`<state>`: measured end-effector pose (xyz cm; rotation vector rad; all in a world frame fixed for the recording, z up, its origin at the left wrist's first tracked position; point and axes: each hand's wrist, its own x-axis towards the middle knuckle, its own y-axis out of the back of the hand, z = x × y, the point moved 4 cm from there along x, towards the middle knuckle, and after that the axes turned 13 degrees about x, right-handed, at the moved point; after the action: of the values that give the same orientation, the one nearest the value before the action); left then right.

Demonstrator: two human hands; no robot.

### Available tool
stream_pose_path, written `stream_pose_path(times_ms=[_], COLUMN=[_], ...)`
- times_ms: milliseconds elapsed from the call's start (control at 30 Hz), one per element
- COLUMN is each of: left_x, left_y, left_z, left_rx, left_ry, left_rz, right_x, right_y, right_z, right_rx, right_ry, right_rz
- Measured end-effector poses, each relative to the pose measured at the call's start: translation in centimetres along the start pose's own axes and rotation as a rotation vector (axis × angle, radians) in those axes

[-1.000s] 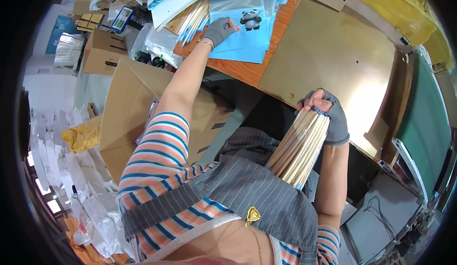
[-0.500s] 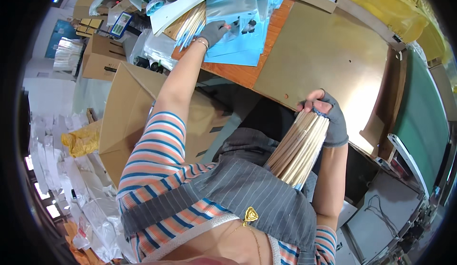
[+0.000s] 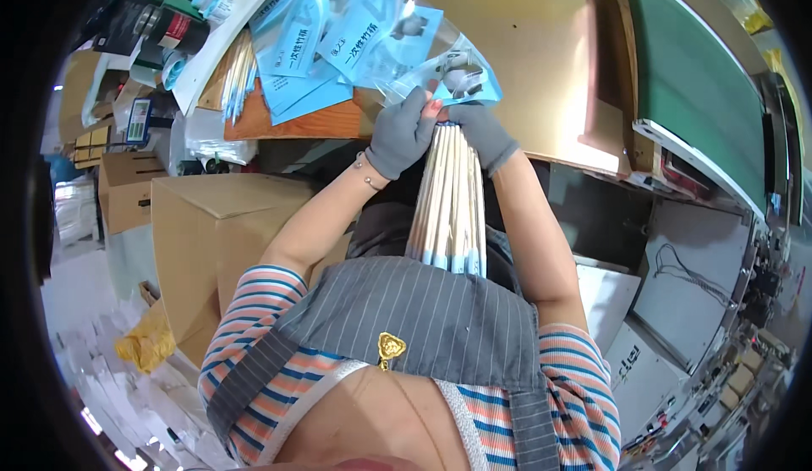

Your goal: Packaging bundles of wooden skewers into plastic sleeves and then into a cardboard box.

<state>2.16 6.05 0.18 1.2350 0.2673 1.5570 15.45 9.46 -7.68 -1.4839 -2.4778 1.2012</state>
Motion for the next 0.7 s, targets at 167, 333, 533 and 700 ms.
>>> stream_pose_path(times_ms=[167,333,533,700], left_x=[-2.2,-8.1,1.3,15.3], left_y=[1.3,5.4,5.4,13.4], left_z=[2.0,6.2,6.3,3.5], left_rx=[-0.136,-0.263,-0.473,-0.097], left_ry=[-0.14,-0.127,0.233,-0.439], left_rz=[-0.005,-0.271,-0.554,-0.203], right_x=[-3.1,-18.1,-16.4,-12.6], right_y=[-0.7,-1.4,-3.7,-11.0], right_z=[0.7,5.1,-7.0,-19.5], right_rx=[0.628,-0.327,-1.07,-0.869], right_ry=[0.082,0.287,0.667,1.128], right_rz=[-0.049,0.048,0.519,0.195])
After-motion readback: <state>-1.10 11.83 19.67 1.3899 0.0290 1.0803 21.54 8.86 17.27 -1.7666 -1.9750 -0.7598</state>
